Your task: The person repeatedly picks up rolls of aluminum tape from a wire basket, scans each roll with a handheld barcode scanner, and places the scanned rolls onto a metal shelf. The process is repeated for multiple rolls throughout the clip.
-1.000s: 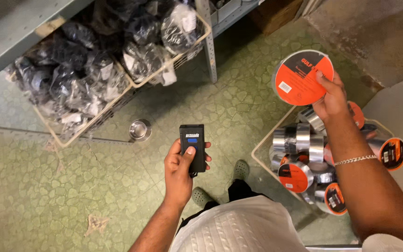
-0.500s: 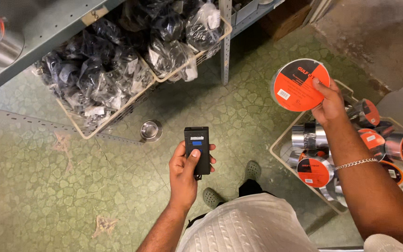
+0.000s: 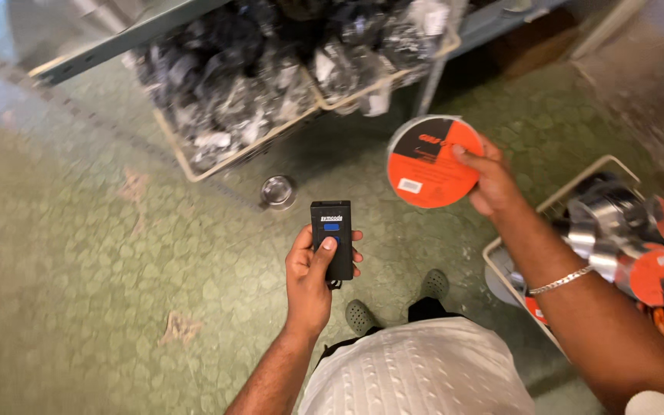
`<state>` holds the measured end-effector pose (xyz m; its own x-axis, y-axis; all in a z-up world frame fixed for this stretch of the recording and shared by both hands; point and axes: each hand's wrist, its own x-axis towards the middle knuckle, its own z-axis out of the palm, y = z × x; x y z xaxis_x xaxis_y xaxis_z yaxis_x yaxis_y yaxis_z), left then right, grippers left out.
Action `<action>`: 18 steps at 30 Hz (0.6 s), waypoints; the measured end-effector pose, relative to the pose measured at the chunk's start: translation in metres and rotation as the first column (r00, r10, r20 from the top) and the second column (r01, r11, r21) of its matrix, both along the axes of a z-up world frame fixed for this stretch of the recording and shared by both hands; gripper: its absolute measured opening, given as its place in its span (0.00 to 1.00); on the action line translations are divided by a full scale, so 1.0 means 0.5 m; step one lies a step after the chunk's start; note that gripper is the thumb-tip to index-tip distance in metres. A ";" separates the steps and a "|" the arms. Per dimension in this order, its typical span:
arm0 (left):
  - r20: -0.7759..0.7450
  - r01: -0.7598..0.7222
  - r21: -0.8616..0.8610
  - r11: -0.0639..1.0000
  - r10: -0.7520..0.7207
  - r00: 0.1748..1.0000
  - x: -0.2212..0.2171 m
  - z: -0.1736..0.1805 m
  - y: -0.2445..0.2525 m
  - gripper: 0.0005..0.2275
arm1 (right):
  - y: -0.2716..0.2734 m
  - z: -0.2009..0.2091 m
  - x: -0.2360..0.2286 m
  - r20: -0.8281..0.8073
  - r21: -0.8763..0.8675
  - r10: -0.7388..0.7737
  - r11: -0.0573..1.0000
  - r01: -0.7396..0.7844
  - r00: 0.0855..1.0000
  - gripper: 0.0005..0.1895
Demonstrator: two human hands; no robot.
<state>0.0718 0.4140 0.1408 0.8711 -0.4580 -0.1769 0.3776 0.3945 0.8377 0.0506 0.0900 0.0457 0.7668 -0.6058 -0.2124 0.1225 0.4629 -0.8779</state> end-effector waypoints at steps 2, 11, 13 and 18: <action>-0.003 -0.043 0.007 0.999 0.043 0.999 0.007 0.001 0.037 0.15 | 0.059 -0.012 0.044 0.018 0.026 0.080 0.996 -0.081 0.997 0.15; -0.132 -0.114 0.180 0.977 0.139 0.981 -0.019 -0.004 0.125 0.11 | 0.227 -0.010 0.170 0.065 -0.108 0.345 0.935 -0.337 0.936 0.20; -0.167 -0.134 0.220 0.966 0.172 0.971 -0.025 -0.011 0.121 0.10 | 0.241 -0.001 0.182 0.061 -0.152 0.405 0.907 -0.393 0.912 0.21; -0.305 -0.162 0.273 0.948 0.245 0.920 -0.044 -0.051 0.103 0.09 | 0.254 -0.019 0.198 0.027 -0.278 0.527 0.820 -0.500 0.849 0.25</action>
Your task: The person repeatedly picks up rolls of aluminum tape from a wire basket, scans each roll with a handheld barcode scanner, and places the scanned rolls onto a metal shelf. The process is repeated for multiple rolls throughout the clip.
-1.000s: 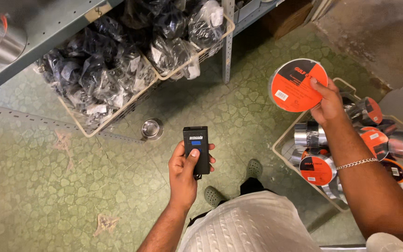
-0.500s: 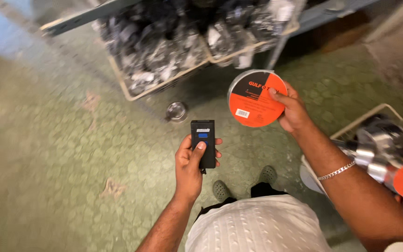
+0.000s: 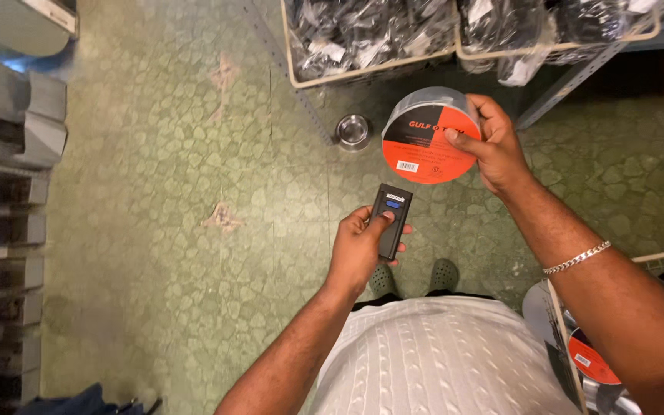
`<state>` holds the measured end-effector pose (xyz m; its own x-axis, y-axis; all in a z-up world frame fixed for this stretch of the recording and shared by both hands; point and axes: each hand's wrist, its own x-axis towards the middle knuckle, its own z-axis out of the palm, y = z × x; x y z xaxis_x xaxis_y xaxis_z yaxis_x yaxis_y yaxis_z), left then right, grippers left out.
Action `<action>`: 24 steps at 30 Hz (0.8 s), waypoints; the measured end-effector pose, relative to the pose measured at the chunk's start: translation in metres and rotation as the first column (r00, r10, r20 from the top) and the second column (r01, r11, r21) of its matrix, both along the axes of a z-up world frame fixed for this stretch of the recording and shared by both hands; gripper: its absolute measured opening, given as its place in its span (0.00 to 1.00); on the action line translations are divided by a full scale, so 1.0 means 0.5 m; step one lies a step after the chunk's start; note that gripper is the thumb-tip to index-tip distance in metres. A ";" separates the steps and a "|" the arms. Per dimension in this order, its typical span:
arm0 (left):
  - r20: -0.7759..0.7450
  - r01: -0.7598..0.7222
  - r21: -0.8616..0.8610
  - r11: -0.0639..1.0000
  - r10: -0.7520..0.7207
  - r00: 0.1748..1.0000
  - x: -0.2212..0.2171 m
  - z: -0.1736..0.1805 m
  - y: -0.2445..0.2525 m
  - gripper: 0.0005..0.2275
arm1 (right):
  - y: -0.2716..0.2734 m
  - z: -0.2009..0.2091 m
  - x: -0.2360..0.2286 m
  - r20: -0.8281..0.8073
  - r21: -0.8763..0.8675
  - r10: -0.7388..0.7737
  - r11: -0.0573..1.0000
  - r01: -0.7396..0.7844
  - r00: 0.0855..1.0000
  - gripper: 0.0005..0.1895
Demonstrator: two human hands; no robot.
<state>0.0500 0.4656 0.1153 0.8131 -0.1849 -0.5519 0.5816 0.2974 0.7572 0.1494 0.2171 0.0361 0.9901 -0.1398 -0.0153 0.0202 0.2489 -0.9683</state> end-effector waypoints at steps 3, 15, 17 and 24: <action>-0.071 -0.007 0.003 1.000 0.007 0.997 -0.005 -0.017 -0.024 0.08 | -0.005 -0.025 -0.001 -0.011 0.006 0.037 0.999 -0.037 0.999 0.27; -0.155 -0.059 0.041 0.997 0.065 0.986 0.002 -0.019 -0.085 0.07 | -0.034 -0.041 -0.005 -0.042 0.065 0.038 0.997 -0.036 0.998 0.28; -0.151 -0.053 0.049 0.997 0.059 0.987 0.002 -0.019 -0.092 0.07 | -0.037 -0.034 -0.007 -0.054 0.063 0.038 0.997 -0.035 0.998 0.28; -0.145 -0.058 0.040 0.998 0.063 0.987 0.000 -0.015 -0.105 0.07 | -0.052 -0.021 -0.008 -0.067 0.057 0.026 0.998 -0.022 0.997 0.29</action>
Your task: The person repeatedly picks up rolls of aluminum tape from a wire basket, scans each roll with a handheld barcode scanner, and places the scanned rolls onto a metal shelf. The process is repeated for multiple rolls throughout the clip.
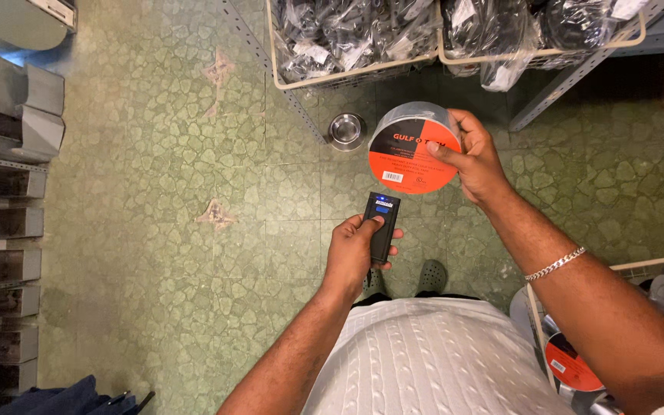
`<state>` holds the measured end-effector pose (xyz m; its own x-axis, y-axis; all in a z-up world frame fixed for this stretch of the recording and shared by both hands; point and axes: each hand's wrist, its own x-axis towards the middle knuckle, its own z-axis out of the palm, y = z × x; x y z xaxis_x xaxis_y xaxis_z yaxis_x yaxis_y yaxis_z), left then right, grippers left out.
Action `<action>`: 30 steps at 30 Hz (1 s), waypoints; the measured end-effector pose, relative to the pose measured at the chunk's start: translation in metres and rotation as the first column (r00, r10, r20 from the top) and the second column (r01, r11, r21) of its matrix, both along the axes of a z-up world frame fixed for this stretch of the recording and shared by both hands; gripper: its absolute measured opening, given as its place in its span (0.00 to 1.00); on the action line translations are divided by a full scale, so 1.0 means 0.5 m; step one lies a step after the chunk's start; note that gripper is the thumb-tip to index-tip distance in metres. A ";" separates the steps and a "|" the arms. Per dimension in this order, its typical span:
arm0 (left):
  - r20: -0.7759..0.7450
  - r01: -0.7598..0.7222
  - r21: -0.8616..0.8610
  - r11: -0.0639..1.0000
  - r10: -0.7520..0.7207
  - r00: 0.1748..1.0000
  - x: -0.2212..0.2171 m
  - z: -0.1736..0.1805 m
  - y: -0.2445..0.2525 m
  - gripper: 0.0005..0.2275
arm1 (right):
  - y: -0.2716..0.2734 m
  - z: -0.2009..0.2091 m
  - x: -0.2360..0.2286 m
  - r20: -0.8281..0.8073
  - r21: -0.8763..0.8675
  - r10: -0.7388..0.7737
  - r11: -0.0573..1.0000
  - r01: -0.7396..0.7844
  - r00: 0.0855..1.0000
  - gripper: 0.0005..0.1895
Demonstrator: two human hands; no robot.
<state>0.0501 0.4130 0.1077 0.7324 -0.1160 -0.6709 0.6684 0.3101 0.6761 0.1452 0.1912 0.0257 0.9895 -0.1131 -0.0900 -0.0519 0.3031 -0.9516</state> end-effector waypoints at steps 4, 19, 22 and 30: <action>0.093 -0.027 -0.057 0.998 0.032 0.995 -0.003 -0.017 -0.001 0.09 | -0.003 -0.003 0.003 -0.030 0.034 -0.040 0.999 0.041 0.999 0.26; 0.649 -0.236 -0.257 0.937 0.348 0.677 0.120 0.133 0.040 0.16 | 0.048 0.243 0.221 -0.230 0.328 -0.106 0.927 0.180 0.967 0.15; 0.724 -0.220 -0.243 0.945 0.328 0.607 0.170 0.180 0.051 0.17 | 0.075 0.313 0.345 -0.163 0.373 -0.094 0.916 0.149 0.982 0.10; 0.696 -0.301 -0.178 0.937 0.336 0.635 0.195 0.219 0.092 0.23 | 0.198 0.525 0.608 -0.283 0.231 -0.216 0.930 0.285 0.934 0.07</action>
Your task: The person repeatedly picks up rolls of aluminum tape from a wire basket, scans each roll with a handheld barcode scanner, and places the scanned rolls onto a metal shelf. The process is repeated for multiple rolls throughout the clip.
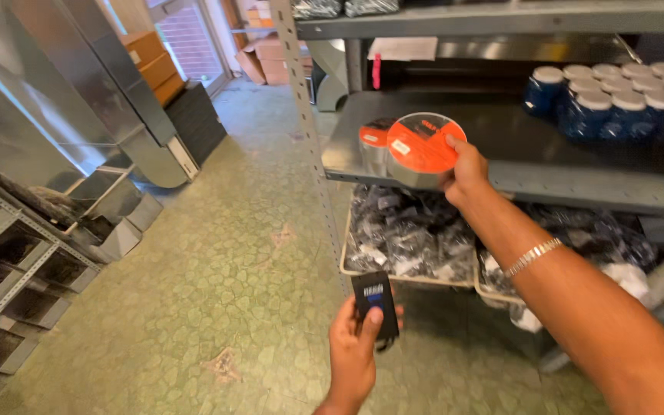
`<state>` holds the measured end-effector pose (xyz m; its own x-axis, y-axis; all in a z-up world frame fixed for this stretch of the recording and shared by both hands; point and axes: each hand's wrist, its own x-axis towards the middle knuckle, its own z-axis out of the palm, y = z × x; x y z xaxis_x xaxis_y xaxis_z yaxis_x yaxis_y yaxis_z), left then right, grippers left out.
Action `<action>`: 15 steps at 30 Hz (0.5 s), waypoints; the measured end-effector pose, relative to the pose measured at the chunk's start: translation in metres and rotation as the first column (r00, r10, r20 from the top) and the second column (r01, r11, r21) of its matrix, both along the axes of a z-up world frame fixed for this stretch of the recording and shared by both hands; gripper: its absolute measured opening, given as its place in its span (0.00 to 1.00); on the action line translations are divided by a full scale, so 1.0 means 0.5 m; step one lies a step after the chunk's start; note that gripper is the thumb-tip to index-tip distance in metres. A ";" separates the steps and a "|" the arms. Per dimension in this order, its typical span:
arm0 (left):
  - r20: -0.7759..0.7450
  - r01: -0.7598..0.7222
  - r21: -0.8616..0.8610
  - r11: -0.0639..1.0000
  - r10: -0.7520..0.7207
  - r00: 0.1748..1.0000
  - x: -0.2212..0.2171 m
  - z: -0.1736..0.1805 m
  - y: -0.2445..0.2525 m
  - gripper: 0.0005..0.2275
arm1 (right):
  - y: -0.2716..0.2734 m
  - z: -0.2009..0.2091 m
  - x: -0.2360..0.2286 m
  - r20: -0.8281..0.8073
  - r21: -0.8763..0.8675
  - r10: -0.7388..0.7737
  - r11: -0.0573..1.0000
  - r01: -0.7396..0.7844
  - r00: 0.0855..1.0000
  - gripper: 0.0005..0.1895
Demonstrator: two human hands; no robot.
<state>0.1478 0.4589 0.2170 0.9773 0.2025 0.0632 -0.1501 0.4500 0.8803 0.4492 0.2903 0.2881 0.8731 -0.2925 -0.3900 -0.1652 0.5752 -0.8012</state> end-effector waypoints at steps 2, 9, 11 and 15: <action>-0.055 -0.039 -0.042 0.998 0.037 0.998 -0.002 -0.047 0.012 0.21 | 0.023 -0.032 0.129 0.066 -0.055 -0.011 0.998 0.015 0.998 0.06; -0.447 -0.165 -0.088 0.982 0.109 0.888 0.000 -0.137 0.092 0.28 | 0.111 -0.097 0.438 0.191 -0.135 -0.019 0.990 0.045 0.981 0.02; -0.379 -0.276 -0.118 0.954 0.214 0.901 0.001 -0.176 0.113 0.25 | 0.125 -0.118 0.490 0.128 -0.291 0.000 0.956 0.037 0.992 0.06; -0.513 -0.314 -0.095 0.945 0.224 0.829 -0.008 -0.166 0.156 0.24 | 0.129 -0.159 0.527 0.072 -0.351 0.053 0.936 -0.025 0.996 0.04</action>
